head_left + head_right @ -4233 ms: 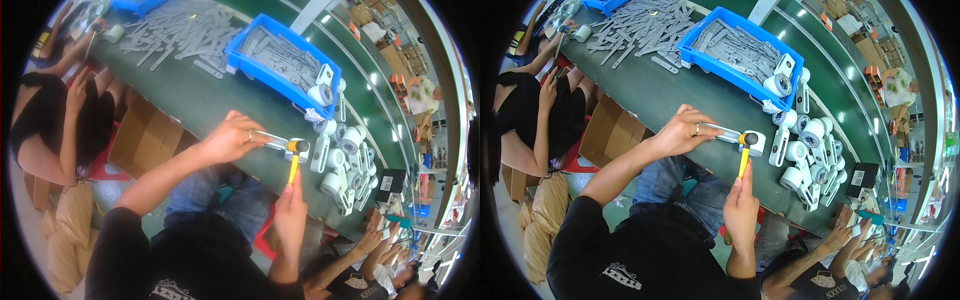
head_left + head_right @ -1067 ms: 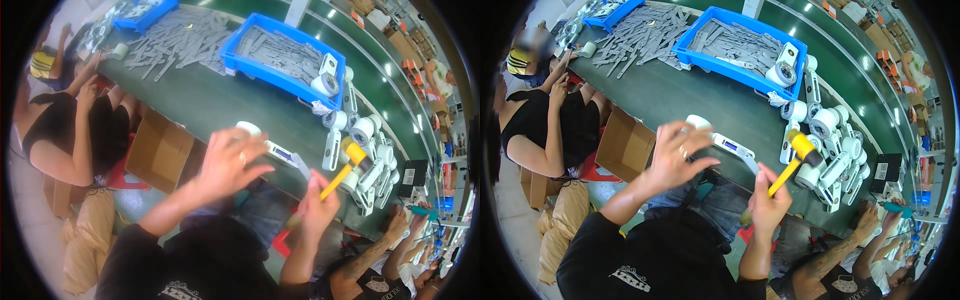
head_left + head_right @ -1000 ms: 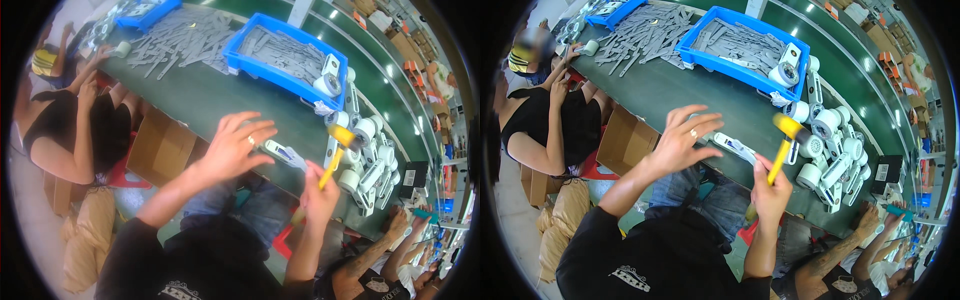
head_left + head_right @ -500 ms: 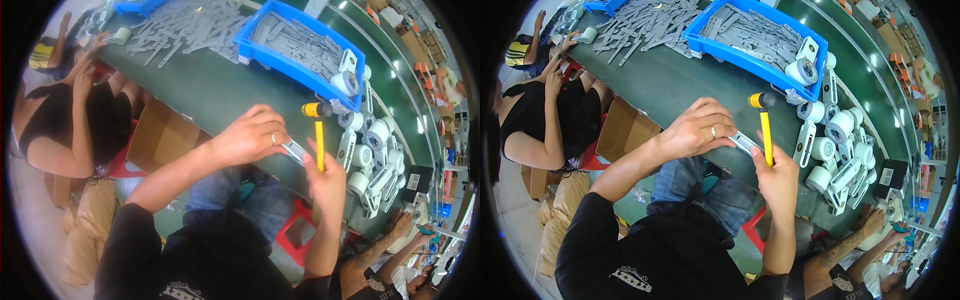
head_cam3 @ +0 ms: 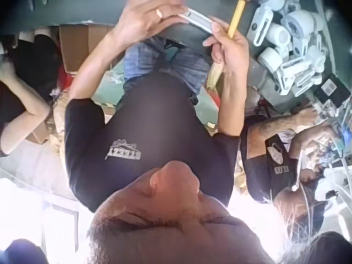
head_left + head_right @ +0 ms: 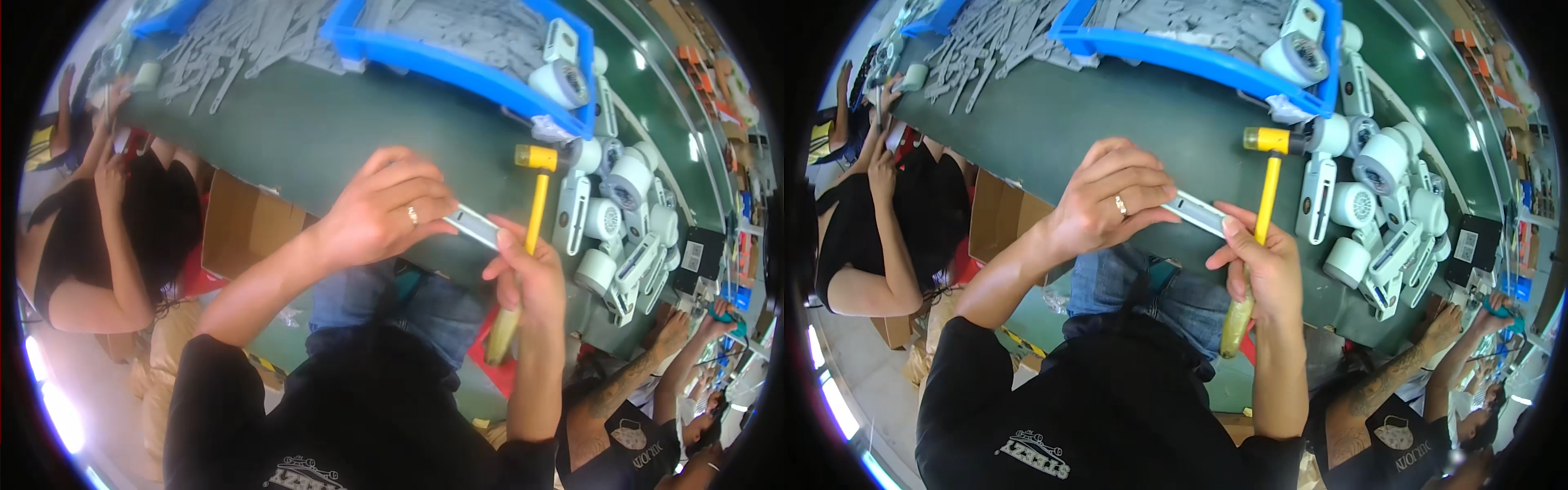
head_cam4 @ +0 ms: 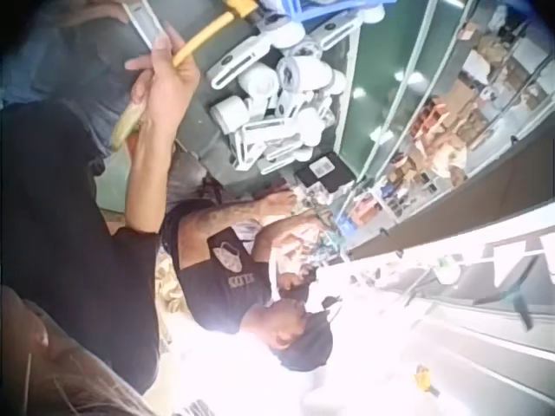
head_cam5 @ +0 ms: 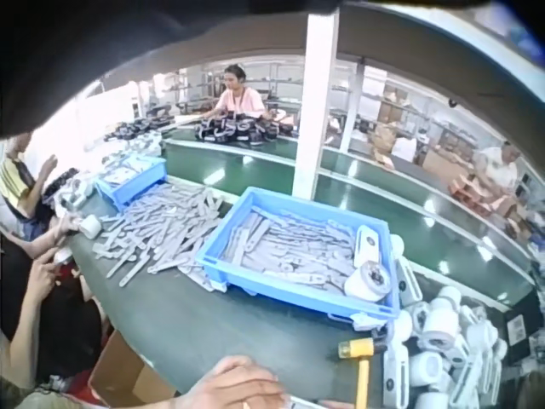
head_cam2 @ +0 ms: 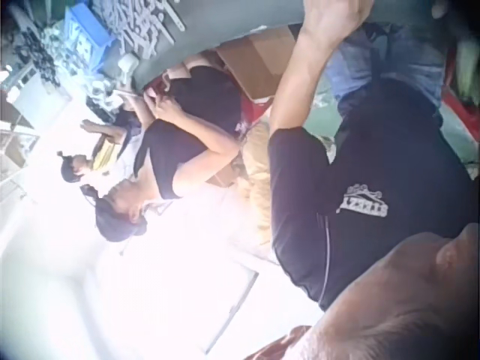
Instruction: The person assembles device handles on an assembly line by placing metal strips into plastic casings and tapping them in with a mallet.
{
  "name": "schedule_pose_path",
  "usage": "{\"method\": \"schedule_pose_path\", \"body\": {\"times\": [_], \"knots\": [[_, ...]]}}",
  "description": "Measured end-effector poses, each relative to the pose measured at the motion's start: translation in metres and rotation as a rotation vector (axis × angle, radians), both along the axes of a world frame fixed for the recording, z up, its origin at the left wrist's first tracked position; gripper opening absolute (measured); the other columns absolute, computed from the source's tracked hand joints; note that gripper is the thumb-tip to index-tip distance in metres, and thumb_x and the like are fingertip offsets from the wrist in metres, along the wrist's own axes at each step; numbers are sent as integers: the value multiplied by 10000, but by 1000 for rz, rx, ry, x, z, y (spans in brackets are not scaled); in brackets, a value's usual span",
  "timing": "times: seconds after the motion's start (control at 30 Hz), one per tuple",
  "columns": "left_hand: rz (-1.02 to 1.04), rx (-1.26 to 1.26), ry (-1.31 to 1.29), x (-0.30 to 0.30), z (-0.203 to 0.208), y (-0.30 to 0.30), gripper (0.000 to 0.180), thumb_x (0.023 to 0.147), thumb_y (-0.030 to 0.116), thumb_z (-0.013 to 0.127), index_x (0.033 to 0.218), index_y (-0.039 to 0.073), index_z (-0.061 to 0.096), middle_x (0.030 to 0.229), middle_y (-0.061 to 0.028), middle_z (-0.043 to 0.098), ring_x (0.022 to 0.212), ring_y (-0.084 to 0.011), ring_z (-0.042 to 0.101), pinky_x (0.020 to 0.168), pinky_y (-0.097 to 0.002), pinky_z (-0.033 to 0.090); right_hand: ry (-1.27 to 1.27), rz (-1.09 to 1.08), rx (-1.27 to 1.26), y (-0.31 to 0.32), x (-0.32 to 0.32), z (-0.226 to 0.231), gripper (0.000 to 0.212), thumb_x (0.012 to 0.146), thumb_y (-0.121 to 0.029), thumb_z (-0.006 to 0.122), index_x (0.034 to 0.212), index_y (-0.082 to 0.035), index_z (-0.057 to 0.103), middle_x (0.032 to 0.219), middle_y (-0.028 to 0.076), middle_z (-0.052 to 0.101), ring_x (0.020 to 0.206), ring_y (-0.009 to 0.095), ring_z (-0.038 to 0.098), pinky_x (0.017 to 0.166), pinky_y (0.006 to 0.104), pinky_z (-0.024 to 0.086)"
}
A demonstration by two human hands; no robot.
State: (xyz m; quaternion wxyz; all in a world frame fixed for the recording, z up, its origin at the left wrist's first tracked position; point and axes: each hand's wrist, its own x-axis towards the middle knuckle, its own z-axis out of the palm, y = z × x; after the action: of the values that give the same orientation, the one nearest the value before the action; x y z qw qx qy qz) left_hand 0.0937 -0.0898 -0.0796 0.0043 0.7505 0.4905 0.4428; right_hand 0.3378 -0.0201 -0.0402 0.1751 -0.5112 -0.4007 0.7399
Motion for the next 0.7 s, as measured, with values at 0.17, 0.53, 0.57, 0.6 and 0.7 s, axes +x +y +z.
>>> {"method": "schedule_pose_path", "body": {"times": [0.17, 0.53, 0.57, 0.6, 0.7], "knots": [[21, -37, 109, 3, 11, -1, 281, 771, 204, 909, 1006, 102, 794, 1071, -35, 777, 1037, -236, 715, 972, -440, 528, 33, -35, -7, -1, 0, -6, 417, 1048, -232, 703, 1344, 60, 662, 690, 137, 702, 388, 83, 460, 363, 254, 337], [-207, -18, 301, 9, 21, 19, 307, 821, 157, 801, 1127, 164, 826, 1136, -42, 786, 932, -242, 723, 879, -379, 591, 58, -72, 87, -10, 1, -7, 369, 1046, -239, 718, 1296, 31, 703, 669, 83, 675, 405, 70, 453, 377, 246, 334], [-207, -27, 325, 10, 20, 18, 302, 824, 142, 794, 1124, 155, 826, 1115, -43, 784, 922, -248, 720, 880, -380, 591, 54, -60, 93, -10, 2, -6, 363, 1045, -238, 719, 1288, 33, 709, 671, 79, 673, 409, 67, 450, 380, 246, 331], [-207, -35, 347, 11, 21, 18, 297, 828, 128, 786, 1122, 145, 826, 1095, -44, 781, 913, -255, 717, 880, -381, 590, 56, -68, 101, -12, 4, -7, 363, 1045, -238, 719, 1288, 33, 709, 671, 79, 673, 409, 67, 450, 380, 246, 331], [-217, 1, 342, 10, 19, 19, 294, 824, 120, 789, 1115, 131, 827, 1055, -43, 775, 901, -263, 717, 865, -381, 595, -87, -22, 252, -27, 6, -5, 430, 1101, -267, 627, 1421, 19, 621, 629, 38, 605, 428, 59, 447, 396, 238, 334]]}}
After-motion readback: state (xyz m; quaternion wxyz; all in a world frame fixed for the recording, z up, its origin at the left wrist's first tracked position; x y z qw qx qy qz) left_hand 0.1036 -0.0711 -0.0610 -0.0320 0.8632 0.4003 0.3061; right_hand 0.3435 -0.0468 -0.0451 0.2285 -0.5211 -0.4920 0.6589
